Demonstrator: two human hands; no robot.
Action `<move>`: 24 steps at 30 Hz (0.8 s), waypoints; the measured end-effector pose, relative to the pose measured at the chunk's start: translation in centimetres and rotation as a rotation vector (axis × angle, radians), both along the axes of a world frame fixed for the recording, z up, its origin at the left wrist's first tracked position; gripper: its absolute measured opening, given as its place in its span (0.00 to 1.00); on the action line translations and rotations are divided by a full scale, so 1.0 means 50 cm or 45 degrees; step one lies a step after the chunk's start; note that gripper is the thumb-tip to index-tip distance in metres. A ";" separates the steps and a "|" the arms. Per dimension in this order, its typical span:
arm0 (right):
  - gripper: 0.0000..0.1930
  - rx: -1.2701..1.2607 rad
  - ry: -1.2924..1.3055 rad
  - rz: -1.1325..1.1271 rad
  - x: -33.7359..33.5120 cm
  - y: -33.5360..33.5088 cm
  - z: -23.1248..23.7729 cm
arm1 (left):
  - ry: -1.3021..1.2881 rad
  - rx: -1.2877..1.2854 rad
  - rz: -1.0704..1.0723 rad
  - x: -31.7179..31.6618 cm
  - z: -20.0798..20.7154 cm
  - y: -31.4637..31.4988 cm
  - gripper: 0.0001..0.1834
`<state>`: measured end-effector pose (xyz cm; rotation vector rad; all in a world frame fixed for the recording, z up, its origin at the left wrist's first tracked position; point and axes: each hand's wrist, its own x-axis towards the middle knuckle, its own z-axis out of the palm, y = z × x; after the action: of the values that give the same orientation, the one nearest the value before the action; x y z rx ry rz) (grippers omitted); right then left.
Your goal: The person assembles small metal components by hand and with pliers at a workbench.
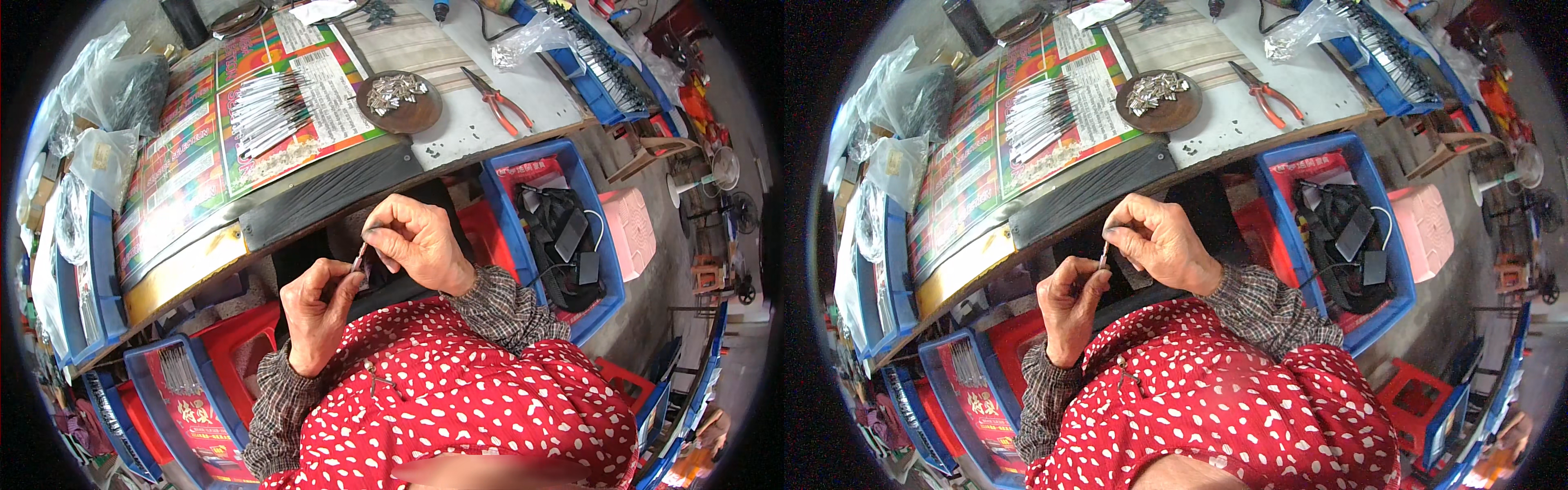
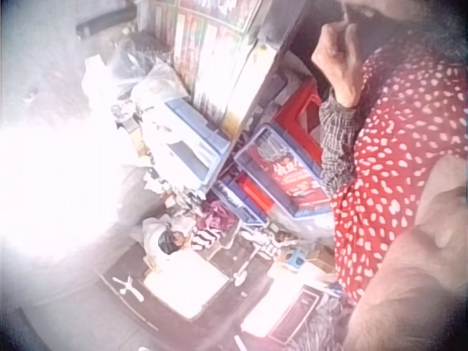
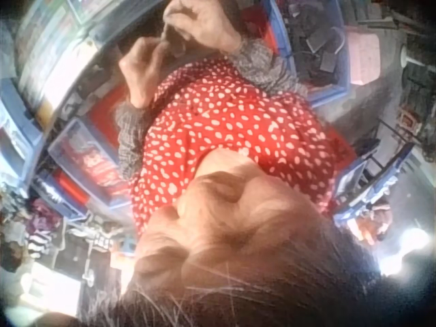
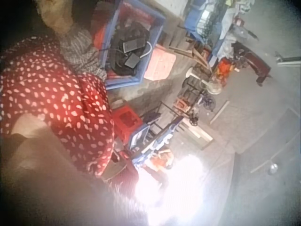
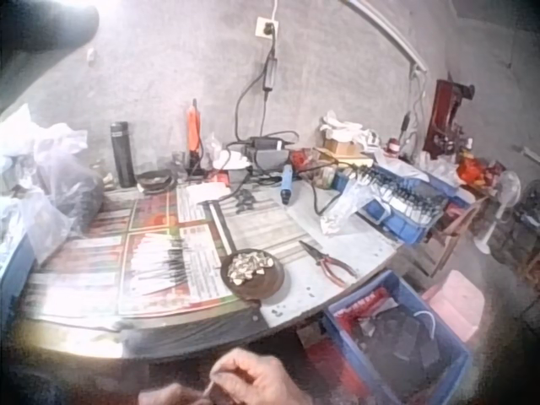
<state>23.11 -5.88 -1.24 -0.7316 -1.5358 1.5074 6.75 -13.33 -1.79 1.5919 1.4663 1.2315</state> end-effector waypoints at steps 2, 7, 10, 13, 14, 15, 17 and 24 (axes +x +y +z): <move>0.03 -0.144 0.125 0.011 0.001 0.003 -0.002 | -0.025 -0.029 0.005 -0.001 -0.002 -0.004 0.05; 0.07 -0.223 0.129 0.123 -0.001 0.001 -0.002 | -0.137 -0.113 -0.008 -0.006 -0.003 -0.006 0.04; 0.08 -0.195 0.084 0.205 -0.001 0.003 -0.015 | -0.170 -0.117 -0.035 -0.002 0.002 -0.005 0.05; 0.07 -0.175 0.076 0.265 -0.001 0.004 -0.018 | -0.263 -0.200 -0.086 -0.002 0.009 -0.006 0.05; 0.06 -0.207 0.107 0.289 -0.001 0.004 -0.020 | -0.288 -0.231 -0.105 -0.002 0.011 -0.005 0.05; 0.06 -0.239 0.139 0.313 -0.001 0.004 -0.020 | -0.314 -0.261 -0.123 -0.002 0.013 -0.005 0.05; 0.07 -0.241 0.106 0.324 0.005 -0.002 -0.008 | -0.396 -0.286 -0.145 0.000 0.011 -0.006 0.05; 0.11 -0.103 0.074 0.135 -0.010 -0.028 -0.010 | -0.464 -0.319 -0.145 -0.002 0.011 -0.009 0.07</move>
<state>22.62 -7.26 -1.76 -0.6551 -1.4979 1.6634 6.65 -13.76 -1.22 1.1952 1.2246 1.1498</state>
